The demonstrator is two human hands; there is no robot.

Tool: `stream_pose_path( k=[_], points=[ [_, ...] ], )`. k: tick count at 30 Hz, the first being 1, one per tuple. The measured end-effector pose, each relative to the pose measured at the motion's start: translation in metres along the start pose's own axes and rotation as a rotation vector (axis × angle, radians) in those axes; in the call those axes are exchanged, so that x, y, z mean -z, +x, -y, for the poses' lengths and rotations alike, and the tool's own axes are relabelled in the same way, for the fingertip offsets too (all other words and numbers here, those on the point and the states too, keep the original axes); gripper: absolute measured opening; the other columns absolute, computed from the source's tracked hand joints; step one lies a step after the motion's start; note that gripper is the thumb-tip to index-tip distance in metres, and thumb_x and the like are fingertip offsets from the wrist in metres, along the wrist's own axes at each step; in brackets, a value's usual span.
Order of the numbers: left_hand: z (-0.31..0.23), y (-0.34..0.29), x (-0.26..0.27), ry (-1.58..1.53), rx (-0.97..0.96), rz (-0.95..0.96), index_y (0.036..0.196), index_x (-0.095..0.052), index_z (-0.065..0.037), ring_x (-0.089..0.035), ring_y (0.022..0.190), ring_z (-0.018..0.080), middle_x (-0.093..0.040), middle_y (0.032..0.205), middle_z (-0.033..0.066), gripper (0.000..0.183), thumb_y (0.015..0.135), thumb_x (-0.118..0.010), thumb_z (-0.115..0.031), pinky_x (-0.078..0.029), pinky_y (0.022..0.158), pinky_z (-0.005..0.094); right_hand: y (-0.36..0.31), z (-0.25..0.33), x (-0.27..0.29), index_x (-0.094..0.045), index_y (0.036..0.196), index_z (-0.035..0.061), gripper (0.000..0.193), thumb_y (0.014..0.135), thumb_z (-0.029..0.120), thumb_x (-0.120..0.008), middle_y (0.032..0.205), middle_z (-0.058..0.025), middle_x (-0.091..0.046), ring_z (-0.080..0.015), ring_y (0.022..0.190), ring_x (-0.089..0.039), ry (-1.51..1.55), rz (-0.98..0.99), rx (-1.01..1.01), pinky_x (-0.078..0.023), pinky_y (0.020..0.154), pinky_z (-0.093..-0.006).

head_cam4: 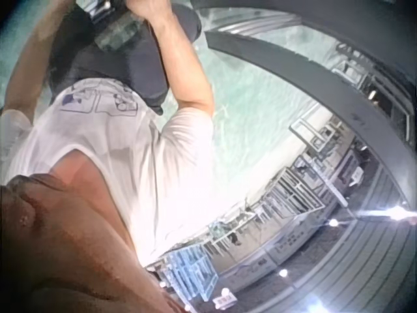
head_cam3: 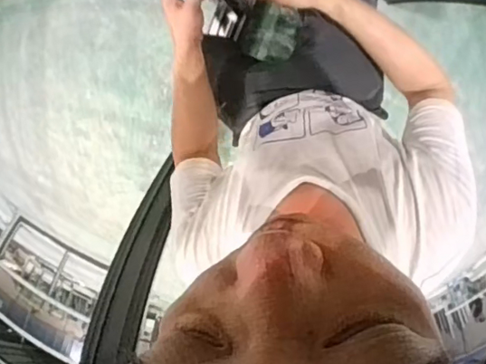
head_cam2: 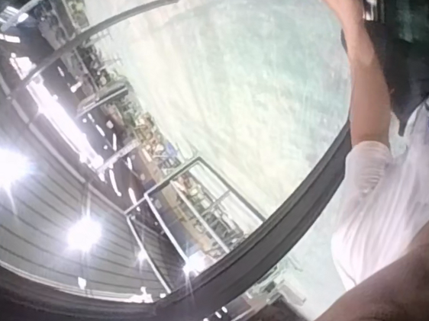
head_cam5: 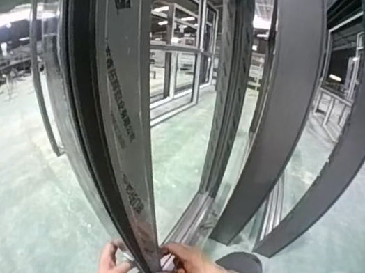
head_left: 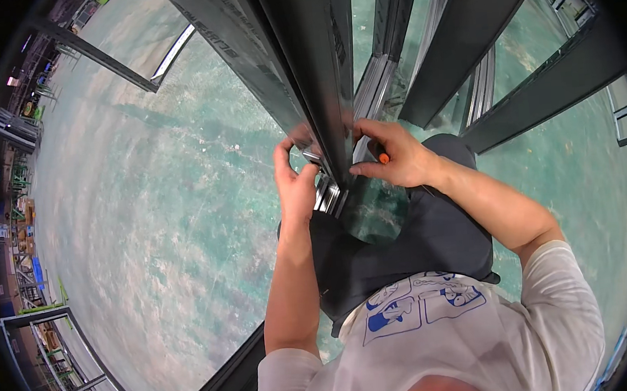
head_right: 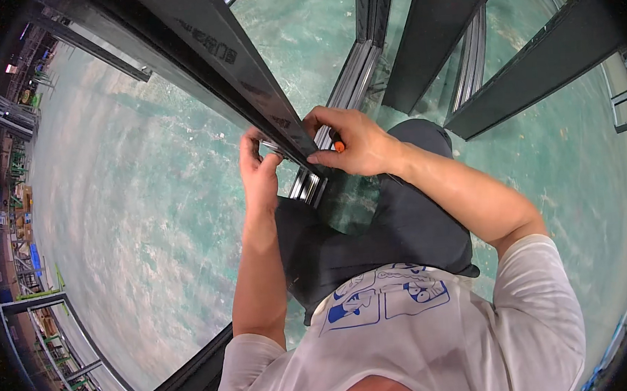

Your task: Assembling and securing components of metal window frames using a screwdriver.

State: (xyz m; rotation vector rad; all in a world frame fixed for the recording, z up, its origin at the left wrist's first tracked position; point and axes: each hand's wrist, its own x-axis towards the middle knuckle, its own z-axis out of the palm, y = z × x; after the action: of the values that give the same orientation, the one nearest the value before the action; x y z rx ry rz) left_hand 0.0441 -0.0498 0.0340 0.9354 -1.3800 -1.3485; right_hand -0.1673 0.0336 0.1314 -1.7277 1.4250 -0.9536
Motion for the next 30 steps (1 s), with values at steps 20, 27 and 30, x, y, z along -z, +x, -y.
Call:
stream_pose_path(
  k=[20, 27, 30],
  points=[
    [0.0, 0.018, 0.002, -0.099, -0.253, 0.07, 0.143, -0.043, 0.0, -0.051, 0.136, 0.0274, -0.053, 0.145, 0.0154, 0.051, 0.104, -0.056, -0.031, -0.041, 0.115, 0.0413, 0.037, -0.035, 0.045, -0.054, 0.148, 0.0159, 0.061, 0.089, 0.009, -0.069, 0.108, -0.0171, -0.064, -0.0381, 0.099, -0.065, -0.424, 0.575, 0.202, -0.052, 0.081, -0.0498],
    [-0.01, 0.023, -0.018, 0.013, -0.229, 0.087, 0.154, -0.034, 0.004, -0.051, 0.14, 0.0306, -0.055, 0.146, 0.016, 0.104, 0.091, -0.06, -0.076, -0.038, 0.119, 0.0453, 0.038, -0.043, 0.041, -0.057, 0.136, 0.0244, 0.052, 0.087, 0.01, -0.068, 0.102, -0.009, -0.06, -0.0362, 0.09, -0.067, -0.615, 0.486, 0.37, -0.053, 0.072, -0.0498],
    [-0.013, 0.02, -0.026, -0.052, -0.269, 0.083, 0.158, -0.029, 0.003, -0.053, 0.135, 0.0298, -0.058, 0.14, 0.0139, 0.113, 0.088, -0.059, -0.08, -0.04, 0.117, 0.0447, 0.046, -0.062, 0.037, -0.058, 0.127, 0.0224, 0.047, 0.084, 0.011, -0.071, 0.098, -0.0072, -0.059, -0.0349, 0.086, -0.067, -0.552, 0.418, 0.528, -0.053, 0.067, -0.0483]
  ],
)
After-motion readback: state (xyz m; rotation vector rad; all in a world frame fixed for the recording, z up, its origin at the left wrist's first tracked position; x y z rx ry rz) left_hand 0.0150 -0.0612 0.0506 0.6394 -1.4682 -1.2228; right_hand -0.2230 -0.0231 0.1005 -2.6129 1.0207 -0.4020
